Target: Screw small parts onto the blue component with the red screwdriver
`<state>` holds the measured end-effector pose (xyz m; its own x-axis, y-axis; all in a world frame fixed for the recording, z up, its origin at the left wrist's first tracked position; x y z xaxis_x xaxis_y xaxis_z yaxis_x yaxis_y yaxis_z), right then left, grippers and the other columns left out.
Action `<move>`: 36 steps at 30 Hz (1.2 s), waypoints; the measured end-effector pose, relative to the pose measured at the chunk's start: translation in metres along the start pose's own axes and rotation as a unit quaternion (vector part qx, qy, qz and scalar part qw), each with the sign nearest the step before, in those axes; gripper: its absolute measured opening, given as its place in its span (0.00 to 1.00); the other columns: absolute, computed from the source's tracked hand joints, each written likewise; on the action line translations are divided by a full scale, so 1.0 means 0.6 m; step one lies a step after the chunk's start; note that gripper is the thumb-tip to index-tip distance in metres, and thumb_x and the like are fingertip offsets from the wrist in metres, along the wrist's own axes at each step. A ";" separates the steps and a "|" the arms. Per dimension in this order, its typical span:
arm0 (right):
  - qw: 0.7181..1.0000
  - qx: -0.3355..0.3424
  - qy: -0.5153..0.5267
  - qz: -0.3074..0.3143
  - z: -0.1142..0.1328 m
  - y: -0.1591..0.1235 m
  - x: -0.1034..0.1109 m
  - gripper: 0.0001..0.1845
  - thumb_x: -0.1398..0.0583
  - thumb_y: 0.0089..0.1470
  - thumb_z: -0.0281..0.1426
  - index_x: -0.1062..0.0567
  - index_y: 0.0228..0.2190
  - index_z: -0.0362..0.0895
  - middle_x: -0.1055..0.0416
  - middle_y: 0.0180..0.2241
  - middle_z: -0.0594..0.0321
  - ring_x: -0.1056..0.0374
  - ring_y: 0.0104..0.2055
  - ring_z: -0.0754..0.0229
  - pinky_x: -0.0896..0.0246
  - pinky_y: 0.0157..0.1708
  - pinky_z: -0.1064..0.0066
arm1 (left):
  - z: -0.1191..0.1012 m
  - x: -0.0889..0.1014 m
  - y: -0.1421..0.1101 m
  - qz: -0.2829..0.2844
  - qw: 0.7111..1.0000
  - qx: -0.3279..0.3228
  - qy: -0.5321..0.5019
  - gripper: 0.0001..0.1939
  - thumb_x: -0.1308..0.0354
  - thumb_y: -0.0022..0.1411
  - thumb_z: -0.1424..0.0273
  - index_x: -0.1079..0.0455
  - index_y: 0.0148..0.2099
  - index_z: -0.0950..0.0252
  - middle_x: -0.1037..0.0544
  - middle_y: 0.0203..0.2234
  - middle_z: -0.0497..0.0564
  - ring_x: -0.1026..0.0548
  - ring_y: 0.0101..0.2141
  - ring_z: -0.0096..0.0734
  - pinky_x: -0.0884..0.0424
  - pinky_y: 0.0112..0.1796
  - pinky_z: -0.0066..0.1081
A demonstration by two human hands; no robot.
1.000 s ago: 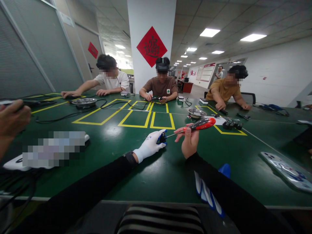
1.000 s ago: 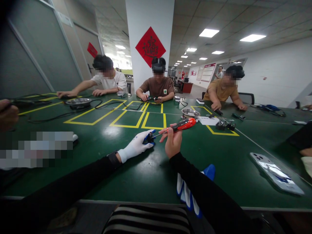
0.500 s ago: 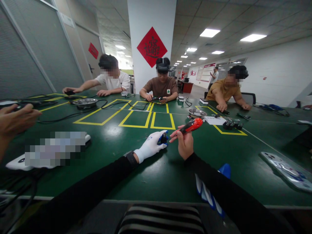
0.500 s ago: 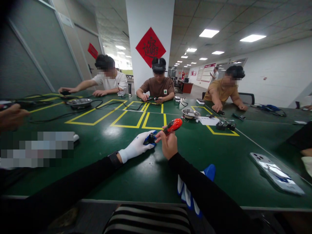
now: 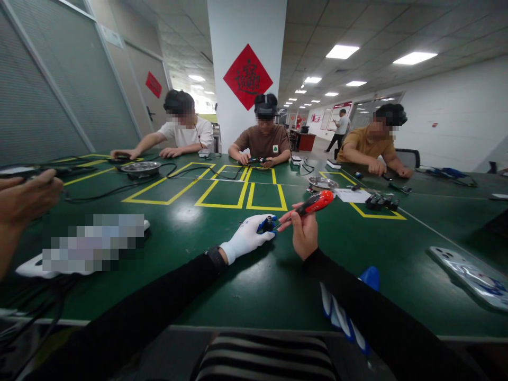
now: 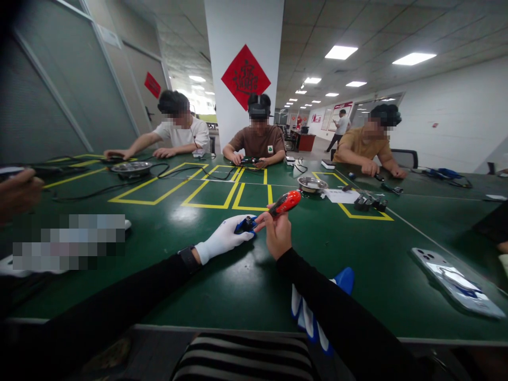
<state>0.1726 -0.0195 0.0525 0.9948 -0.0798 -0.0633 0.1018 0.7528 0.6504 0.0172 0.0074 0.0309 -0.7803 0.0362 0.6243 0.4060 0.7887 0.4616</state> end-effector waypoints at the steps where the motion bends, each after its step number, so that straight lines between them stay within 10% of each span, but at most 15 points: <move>1: 1.000 -0.010 0.023 0.001 0.000 0.002 -0.001 0.13 0.46 0.59 0.40 0.40 0.41 0.47 0.27 0.26 0.69 0.29 0.20 0.64 0.34 0.24 0.71 | -0.002 0.001 0.000 0.004 1.000 0.007 -0.012 0.22 0.40 0.54 0.66 0.30 0.52 0.63 0.23 0.45 0.52 0.27 0.46 0.41 0.32 0.50 0.39; 10: 0.987 -0.067 0.125 0.080 0.016 0.006 -0.020 0.17 0.50 0.61 0.39 0.37 0.49 0.46 0.29 0.33 0.65 0.25 0.29 0.62 0.30 0.38 0.63 | -0.017 0.001 0.000 0.028 0.997 0.042 -0.060 0.14 0.42 0.54 0.68 0.28 0.43 0.65 0.23 0.32 0.47 0.25 0.35 0.34 0.28 0.40 0.32; 21: 0.994 -0.054 0.091 0.036 0.011 0.000 -0.021 0.14 0.39 0.53 0.34 0.41 0.36 0.47 0.29 0.25 0.72 0.35 0.18 0.69 0.39 0.20 0.76 | -0.016 0.001 -0.001 0.020 0.997 0.032 -0.073 0.18 0.43 0.54 0.71 0.29 0.49 0.64 0.22 0.39 0.48 0.25 0.35 0.33 0.29 0.39 0.31; 36: 0.985 -0.073 0.138 0.073 0.019 -0.003 -0.024 0.17 0.45 0.58 0.35 0.37 0.49 0.45 0.27 0.34 0.63 0.27 0.27 0.63 0.32 0.38 0.63 | -0.015 0.004 -0.002 0.021 0.998 0.030 -0.054 0.15 0.42 0.55 0.68 0.28 0.45 0.66 0.22 0.37 0.49 0.25 0.38 0.36 0.30 0.43 0.33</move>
<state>0.1581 -0.0270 0.0610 0.9603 0.2007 -0.1935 -0.0619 0.8303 0.5538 0.0188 0.0012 0.0376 -0.8106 0.1333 0.5702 0.4130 0.8204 0.3953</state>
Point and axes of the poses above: each hand's wrist, its own y-axis towards the middle knuckle, its own x-axis out of the back of the hand, z = x × y, the point moved 4 cm from there along y, towards the middle knuckle
